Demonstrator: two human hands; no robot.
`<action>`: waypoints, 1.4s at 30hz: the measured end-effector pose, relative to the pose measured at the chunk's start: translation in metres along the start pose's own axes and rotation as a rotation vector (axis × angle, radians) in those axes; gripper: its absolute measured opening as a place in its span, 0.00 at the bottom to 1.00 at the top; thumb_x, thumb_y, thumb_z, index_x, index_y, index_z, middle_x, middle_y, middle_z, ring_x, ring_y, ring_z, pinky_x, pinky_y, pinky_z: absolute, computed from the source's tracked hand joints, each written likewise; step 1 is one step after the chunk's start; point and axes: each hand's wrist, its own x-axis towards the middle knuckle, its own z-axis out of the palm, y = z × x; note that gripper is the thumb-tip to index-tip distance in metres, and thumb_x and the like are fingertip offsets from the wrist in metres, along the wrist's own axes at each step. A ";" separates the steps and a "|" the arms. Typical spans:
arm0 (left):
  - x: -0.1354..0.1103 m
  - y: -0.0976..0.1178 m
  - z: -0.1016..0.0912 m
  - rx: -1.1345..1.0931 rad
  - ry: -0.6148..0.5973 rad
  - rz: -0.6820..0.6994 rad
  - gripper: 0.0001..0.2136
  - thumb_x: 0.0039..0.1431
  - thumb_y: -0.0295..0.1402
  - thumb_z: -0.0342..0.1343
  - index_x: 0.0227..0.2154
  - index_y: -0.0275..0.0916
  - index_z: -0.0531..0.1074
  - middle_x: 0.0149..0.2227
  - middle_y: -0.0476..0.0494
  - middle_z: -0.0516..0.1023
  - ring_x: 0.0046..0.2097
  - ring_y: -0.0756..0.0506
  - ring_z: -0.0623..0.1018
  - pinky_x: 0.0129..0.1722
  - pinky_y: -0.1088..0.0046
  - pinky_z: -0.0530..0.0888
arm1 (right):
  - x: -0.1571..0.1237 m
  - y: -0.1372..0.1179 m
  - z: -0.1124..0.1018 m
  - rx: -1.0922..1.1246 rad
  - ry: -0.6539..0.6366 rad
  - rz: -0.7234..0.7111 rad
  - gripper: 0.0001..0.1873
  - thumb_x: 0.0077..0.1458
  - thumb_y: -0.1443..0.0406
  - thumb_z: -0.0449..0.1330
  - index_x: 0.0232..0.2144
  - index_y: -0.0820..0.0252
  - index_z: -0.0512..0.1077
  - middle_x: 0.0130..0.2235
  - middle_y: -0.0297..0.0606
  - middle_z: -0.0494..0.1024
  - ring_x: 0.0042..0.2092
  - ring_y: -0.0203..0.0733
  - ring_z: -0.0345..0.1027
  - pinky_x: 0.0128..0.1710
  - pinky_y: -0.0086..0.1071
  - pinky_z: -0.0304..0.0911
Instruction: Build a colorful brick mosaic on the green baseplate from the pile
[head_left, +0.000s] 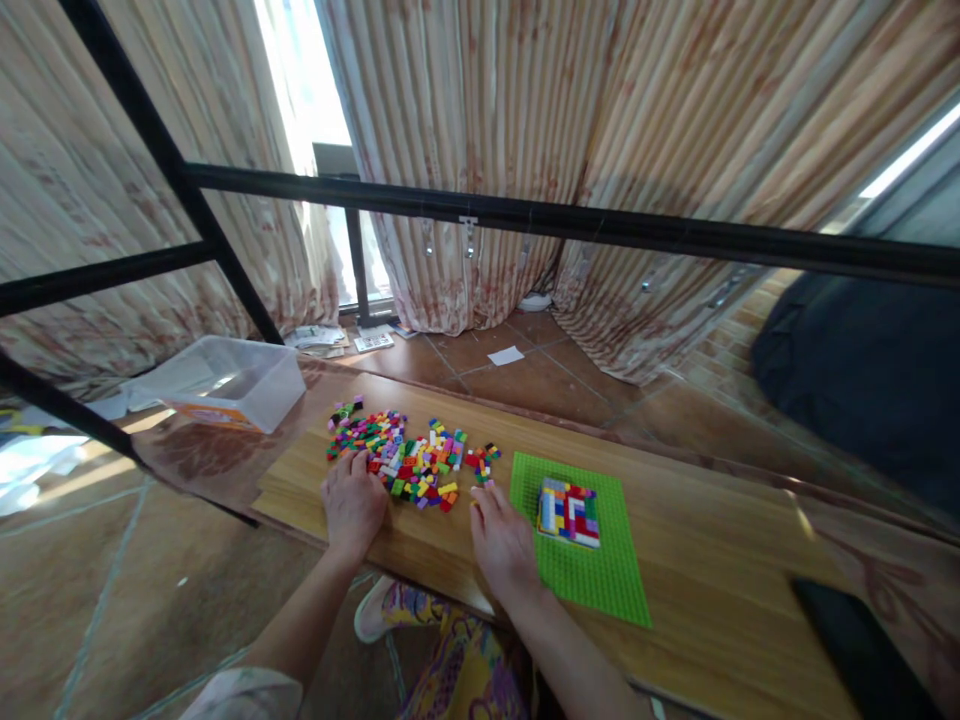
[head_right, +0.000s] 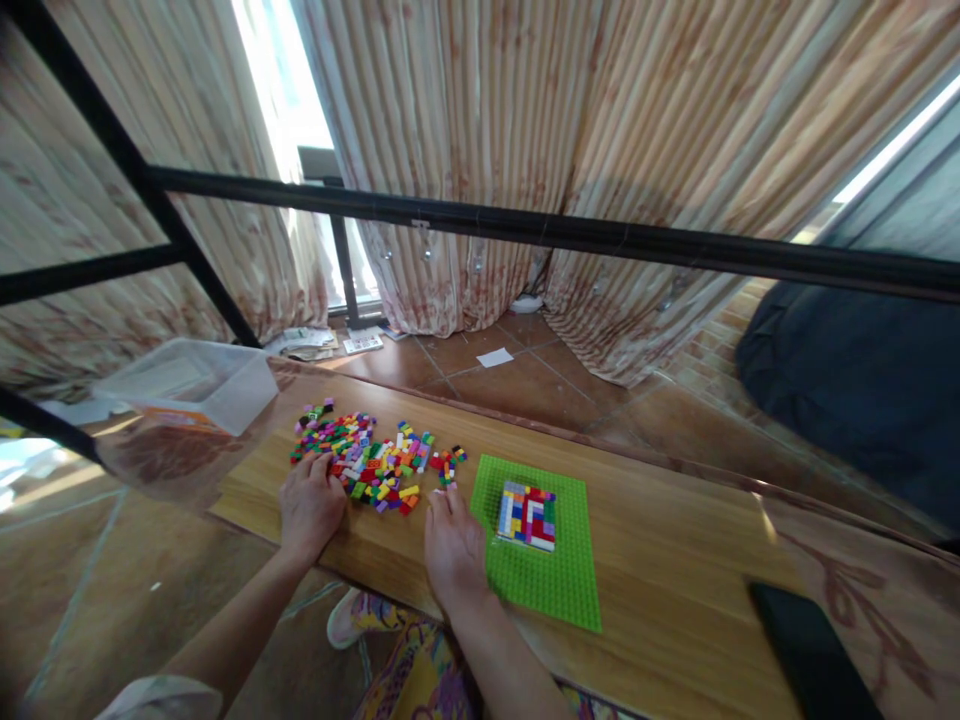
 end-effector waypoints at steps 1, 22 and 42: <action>0.000 0.000 0.000 -0.002 0.005 0.004 0.18 0.61 0.27 0.45 0.52 0.33 0.70 0.56 0.34 0.70 0.55 0.37 0.70 0.53 0.58 0.66 | -0.003 -0.002 -0.004 0.066 0.032 -0.001 0.14 0.61 0.70 0.49 0.43 0.59 0.73 0.45 0.44 0.76 0.47 0.42 0.72 0.47 0.33 0.66; 0.003 0.001 -0.002 -0.004 0.018 0.010 0.18 0.61 0.29 0.44 0.51 0.31 0.70 0.55 0.33 0.71 0.56 0.36 0.70 0.54 0.58 0.67 | -0.044 0.082 -0.081 0.631 0.320 0.447 0.17 0.52 0.53 0.60 0.36 0.57 0.78 0.38 0.42 0.78 0.38 0.44 0.72 0.38 0.36 0.69; 0.004 0.002 -0.001 -0.086 0.011 -0.006 0.18 0.58 0.29 0.47 0.51 0.34 0.70 0.55 0.32 0.69 0.56 0.36 0.68 0.55 0.56 0.65 | -0.001 0.090 -0.078 -0.114 0.161 0.380 0.14 0.57 0.64 0.52 0.37 0.58 0.78 0.37 0.42 0.79 0.34 0.41 0.70 0.35 0.33 0.60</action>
